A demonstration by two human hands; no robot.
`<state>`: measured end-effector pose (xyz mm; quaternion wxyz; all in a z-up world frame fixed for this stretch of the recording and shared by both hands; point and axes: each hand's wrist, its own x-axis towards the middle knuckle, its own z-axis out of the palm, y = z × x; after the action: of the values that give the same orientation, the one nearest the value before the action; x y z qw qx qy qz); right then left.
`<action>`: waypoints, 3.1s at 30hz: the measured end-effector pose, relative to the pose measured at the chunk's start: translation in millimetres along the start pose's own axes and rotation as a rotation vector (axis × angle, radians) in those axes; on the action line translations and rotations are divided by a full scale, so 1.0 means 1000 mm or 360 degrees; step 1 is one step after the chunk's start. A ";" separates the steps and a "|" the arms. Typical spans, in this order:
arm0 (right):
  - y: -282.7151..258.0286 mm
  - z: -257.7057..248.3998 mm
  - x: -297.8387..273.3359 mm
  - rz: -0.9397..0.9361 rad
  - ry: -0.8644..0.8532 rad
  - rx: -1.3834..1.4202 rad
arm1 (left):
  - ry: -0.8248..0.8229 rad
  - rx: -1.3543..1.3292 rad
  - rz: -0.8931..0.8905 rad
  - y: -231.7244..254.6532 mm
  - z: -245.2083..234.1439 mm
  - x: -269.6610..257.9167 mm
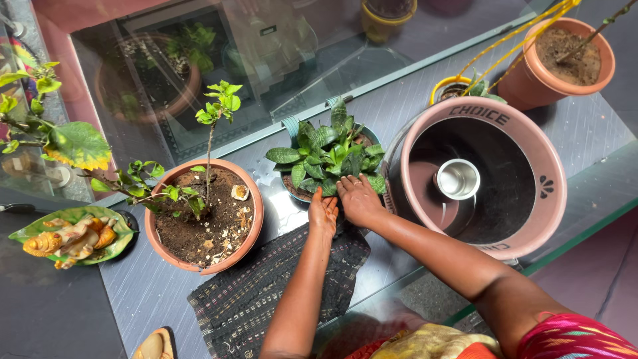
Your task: The person tends to potted plants by hand, picking off dry leaves, digging in the soil with their fingers, and pouring water from a metal cup onto the plants before wiping the leaves with a cloth.
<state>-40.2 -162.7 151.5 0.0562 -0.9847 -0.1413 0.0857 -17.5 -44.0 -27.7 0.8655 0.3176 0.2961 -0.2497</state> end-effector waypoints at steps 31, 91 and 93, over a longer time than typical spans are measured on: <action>0.234 0.088 -0.017 0.0070 -0.0852 0.0277 | 0.0063 0.0224 0.0034 0.030 0.011 -0.089; 0.000 -0.127 0.090 0.0148 0.0206 0.0401 | 0.0418 0.2412 0.1335 0.172 0.163 -0.101; -0.002 -0.118 0.084 0.0108 0.0229 0.0389 | 0.0419 0.2453 0.1266 0.167 0.153 -0.100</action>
<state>60.7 -146.7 254.7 0.1828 -0.9783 -0.0921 0.0332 69.9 -13.5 201.9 0.3917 0.9198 0.0099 -0.0213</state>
